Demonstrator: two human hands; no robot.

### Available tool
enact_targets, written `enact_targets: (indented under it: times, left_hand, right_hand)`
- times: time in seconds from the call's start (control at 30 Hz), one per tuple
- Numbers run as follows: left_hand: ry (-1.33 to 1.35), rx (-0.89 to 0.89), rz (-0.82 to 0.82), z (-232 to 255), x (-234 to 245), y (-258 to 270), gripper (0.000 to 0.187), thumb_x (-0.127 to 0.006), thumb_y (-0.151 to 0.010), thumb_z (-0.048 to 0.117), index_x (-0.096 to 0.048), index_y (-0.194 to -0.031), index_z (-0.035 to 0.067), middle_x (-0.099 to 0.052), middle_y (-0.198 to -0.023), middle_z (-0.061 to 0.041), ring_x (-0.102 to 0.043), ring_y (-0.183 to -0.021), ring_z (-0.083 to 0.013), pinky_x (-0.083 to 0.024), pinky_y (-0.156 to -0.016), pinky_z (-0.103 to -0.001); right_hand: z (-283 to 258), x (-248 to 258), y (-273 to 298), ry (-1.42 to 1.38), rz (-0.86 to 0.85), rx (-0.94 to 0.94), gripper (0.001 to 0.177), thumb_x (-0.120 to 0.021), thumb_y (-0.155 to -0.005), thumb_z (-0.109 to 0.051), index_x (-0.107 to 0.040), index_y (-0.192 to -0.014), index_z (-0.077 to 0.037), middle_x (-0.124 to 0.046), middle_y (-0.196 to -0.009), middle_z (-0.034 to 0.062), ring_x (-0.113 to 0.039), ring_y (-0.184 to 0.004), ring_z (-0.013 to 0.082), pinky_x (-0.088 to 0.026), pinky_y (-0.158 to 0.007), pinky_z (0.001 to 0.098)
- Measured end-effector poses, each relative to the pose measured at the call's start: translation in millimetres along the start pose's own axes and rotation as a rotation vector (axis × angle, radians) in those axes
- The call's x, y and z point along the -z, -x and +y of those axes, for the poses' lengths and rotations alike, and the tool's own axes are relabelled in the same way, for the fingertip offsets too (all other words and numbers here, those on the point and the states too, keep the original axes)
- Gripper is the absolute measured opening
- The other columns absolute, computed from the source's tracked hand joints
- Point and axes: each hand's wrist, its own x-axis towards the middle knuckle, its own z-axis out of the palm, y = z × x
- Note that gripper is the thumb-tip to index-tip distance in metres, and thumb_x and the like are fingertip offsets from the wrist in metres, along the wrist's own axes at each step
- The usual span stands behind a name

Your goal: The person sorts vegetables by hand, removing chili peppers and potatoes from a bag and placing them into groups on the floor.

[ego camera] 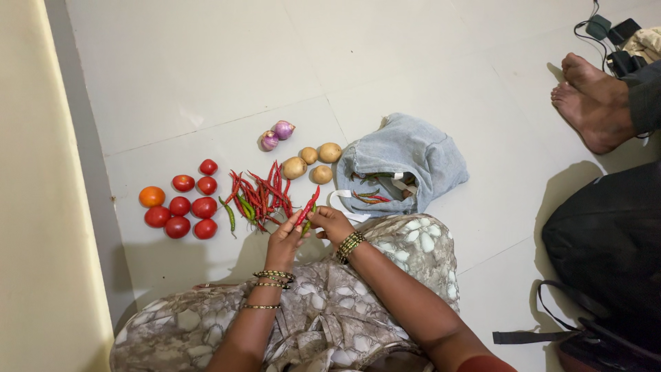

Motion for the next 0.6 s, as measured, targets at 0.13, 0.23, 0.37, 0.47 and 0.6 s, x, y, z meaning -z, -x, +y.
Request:
enact_targets:
  times: [0.13, 0.23, 0.37, 0.47, 0.6]
  left_hand:
    - [-0.072, -0.078, 0.014, -11.1, 2.1, -7.5, 0.043, -0.062, -0.099, 0.009, -0.063, -0.142, 0.011, -0.074, -0.109, 0.000, -0.065, -0.085, -0.0059, -0.047, -0.068, -0.020]
    - [-0.185, -0.197, 0.018, -15.2, 2.4, -7.2, 0.040, -0.060, -0.099, 0.010, -0.064, -0.139, 0.008, -0.074, -0.113, 0.000, -0.068, -0.090, -0.0061, -0.054, -0.078, -0.022]
    - [-0.336, -0.229, 0.028, -7.4, -2.0, -1.1, 0.039, -0.056, -0.099, 0.009, -0.063, -0.137, 0.009, -0.076, -0.111, -0.002, -0.073, -0.092, -0.0073, -0.059, -0.083, -0.026]
    - [-0.522, -0.202, 0.074, 1.9, -5.0, 7.5, 0.037, -0.058, -0.100, 0.011, -0.067, -0.136, 0.012, -0.077, -0.095, -0.010, -0.072, -0.081, -0.0130, -0.059, -0.077, -0.028]
    - [-0.647, -0.289, 0.078, 20.0, -11.6, 18.5, 0.031, -0.056, -0.098, 0.011, -0.068, -0.127, 0.010, -0.073, -0.095, -0.010, -0.073, -0.079, -0.0172, -0.058, -0.073, -0.031]
  right_hand:
    - [0.3, 1.2, -3.2, -0.102, 0.001, 0.001, 0.016, -0.069, -0.098, -0.030, -0.070, -0.093, -0.015, -0.067, -0.085, -0.0080, -0.057, -0.077, 0.0043, -0.044, -0.064, 0.0236]
    - [0.0, 3.1, -5.2, -0.237, -0.044, 0.011, 0.014, -0.067, -0.100, -0.027, -0.069, -0.096, -0.013, -0.067, -0.085, -0.0065, -0.056, -0.075, 0.0057, -0.043, -0.063, 0.0240]
    - [-13.9, 0.0, 1.9, -0.291, -0.076, -0.002, 0.017, -0.065, -0.099, -0.025, -0.072, -0.106, -0.011, -0.069, -0.088, -0.0054, -0.055, -0.073, 0.0049, -0.043, -0.063, 0.0233]
    - [-20.6, -3.9, 7.8, -0.258, -0.099, -0.013, 0.019, -0.067, -0.097, -0.022, -0.072, -0.112, -0.012, -0.071, -0.091, -0.0051, -0.055, -0.074, 0.0036, -0.043, -0.064, 0.0222]
    - [-16.0, -4.0, 3.8, -0.218, -0.118, 0.033, 0.017, -0.072, -0.096, -0.018, -0.072, -0.110, -0.009, -0.072, -0.090, -0.0031, -0.053, -0.069, 0.0050, -0.043, -0.064, 0.0215]
